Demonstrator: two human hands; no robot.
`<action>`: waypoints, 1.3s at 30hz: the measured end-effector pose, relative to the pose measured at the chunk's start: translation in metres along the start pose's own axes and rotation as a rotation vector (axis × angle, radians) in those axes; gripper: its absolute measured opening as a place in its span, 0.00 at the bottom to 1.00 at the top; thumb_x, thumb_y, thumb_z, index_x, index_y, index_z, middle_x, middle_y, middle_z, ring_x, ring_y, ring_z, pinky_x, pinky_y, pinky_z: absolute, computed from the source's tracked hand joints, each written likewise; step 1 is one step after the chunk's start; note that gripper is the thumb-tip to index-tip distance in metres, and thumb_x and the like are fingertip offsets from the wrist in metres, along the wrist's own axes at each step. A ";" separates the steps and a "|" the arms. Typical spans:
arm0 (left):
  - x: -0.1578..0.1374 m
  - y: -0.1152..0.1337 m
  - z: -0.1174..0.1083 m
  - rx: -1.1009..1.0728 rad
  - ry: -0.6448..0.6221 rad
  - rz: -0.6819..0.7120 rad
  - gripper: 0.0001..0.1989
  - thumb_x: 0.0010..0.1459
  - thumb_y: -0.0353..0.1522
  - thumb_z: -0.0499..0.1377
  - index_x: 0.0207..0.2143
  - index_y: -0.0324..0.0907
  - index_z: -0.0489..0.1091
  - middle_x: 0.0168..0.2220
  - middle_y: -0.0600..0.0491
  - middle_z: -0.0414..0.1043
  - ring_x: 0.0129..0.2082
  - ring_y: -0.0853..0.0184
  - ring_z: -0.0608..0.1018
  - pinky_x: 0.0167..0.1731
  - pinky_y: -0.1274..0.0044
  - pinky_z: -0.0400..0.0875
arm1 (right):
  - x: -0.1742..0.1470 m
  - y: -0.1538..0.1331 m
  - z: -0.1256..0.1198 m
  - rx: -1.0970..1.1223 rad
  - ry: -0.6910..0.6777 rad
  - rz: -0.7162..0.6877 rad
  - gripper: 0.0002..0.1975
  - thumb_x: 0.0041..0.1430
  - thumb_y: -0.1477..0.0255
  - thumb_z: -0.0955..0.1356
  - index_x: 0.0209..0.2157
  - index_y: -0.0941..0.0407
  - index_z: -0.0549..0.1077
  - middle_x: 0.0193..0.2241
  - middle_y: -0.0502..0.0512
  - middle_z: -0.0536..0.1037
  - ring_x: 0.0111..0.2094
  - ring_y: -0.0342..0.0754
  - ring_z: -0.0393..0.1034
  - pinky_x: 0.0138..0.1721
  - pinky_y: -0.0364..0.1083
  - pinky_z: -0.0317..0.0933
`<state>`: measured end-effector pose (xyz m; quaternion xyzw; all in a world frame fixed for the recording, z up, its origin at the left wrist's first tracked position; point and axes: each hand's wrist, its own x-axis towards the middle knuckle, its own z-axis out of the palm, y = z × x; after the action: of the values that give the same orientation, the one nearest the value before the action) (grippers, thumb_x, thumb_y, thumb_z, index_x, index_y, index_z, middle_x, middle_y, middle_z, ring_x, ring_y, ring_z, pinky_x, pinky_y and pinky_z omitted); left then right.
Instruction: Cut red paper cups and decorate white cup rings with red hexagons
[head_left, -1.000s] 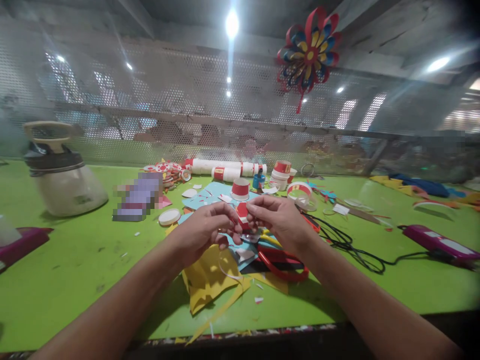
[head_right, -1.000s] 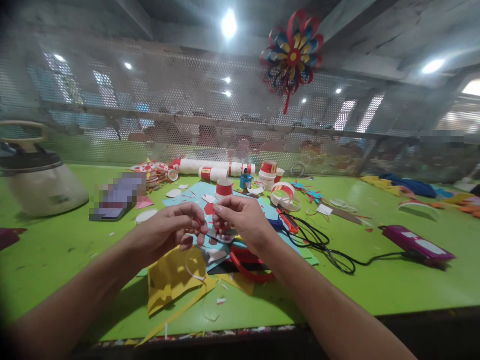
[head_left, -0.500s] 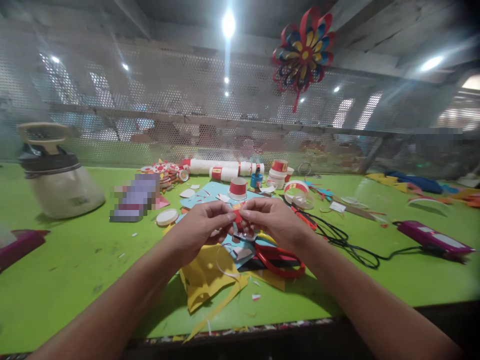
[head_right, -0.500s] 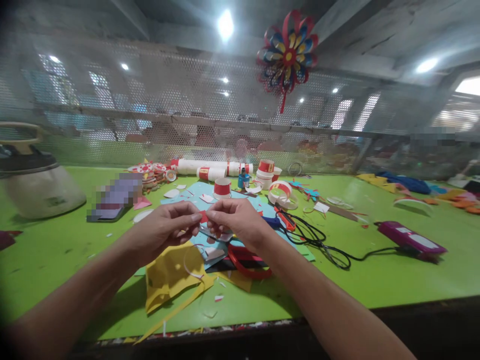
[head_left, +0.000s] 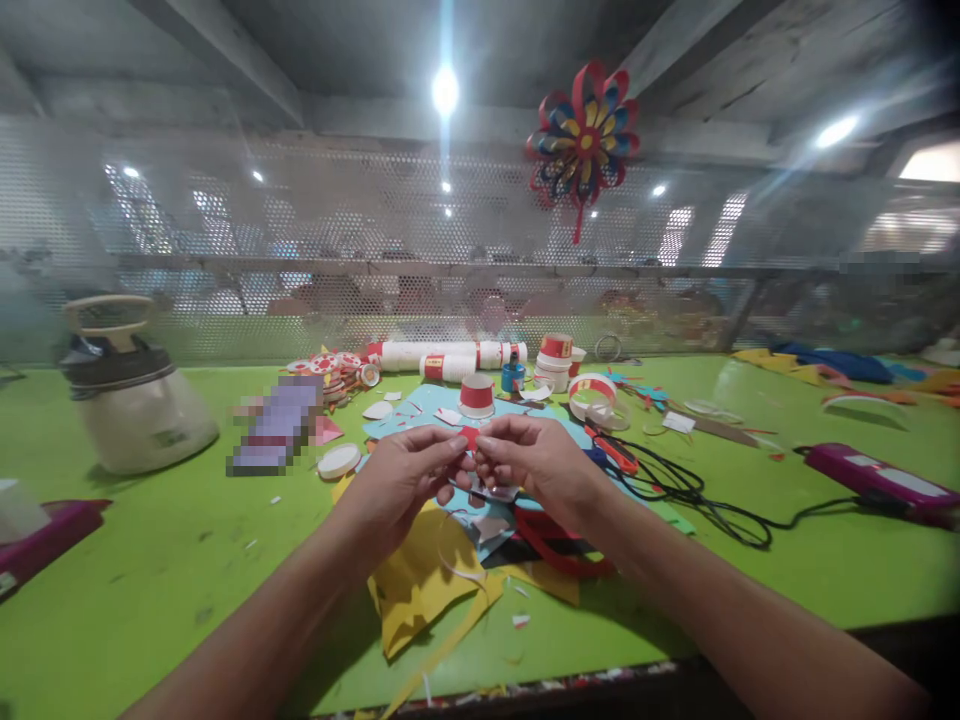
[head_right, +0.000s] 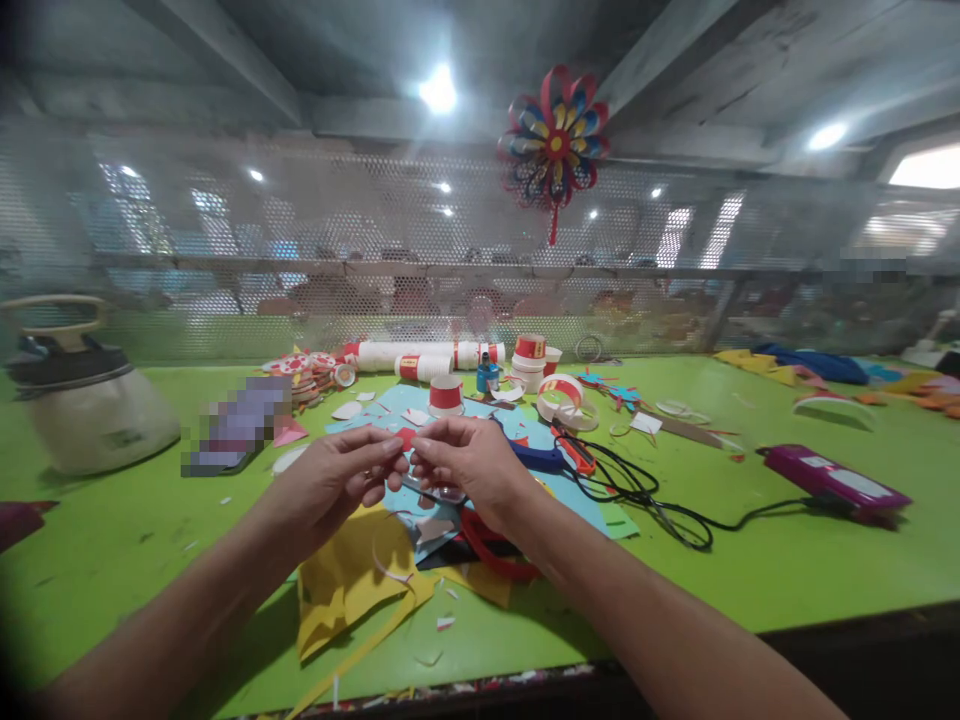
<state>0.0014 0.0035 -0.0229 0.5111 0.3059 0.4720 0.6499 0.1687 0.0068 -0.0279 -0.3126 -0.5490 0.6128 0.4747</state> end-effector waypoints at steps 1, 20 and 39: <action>-0.001 0.000 0.001 -0.007 -0.007 0.000 0.05 0.53 0.29 0.63 0.27 0.34 0.73 0.23 0.52 0.73 0.22 0.74 0.74 0.19 0.86 0.64 | 0.001 0.001 -0.001 -0.006 0.012 -0.009 0.12 0.47 0.65 0.74 0.28 0.57 0.73 0.23 0.50 0.75 0.22 0.41 0.68 0.26 0.45 0.63; 0.000 0.005 0.000 -0.162 0.049 -0.073 0.14 0.65 0.30 0.47 0.39 0.30 0.70 0.30 0.40 0.78 0.32 0.61 0.81 0.37 0.69 0.77 | 0.008 -0.006 -0.018 -0.240 -0.091 -0.010 0.08 0.47 0.68 0.73 0.24 0.57 0.74 0.16 0.47 0.71 0.18 0.40 0.62 0.21 0.43 0.55; -0.001 0.002 0.001 0.097 0.018 -0.090 0.06 0.59 0.25 0.55 0.27 0.36 0.65 0.25 0.46 0.76 0.20 0.70 0.77 0.23 0.80 0.72 | 0.008 -0.004 -0.016 -0.227 -0.123 0.024 0.11 0.49 0.64 0.73 0.26 0.58 0.72 0.17 0.47 0.70 0.18 0.39 0.60 0.22 0.43 0.52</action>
<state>0.0015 0.0018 -0.0210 0.5234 0.3572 0.4316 0.6421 0.1812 0.0196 -0.0265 -0.3326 -0.6392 0.5702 0.3946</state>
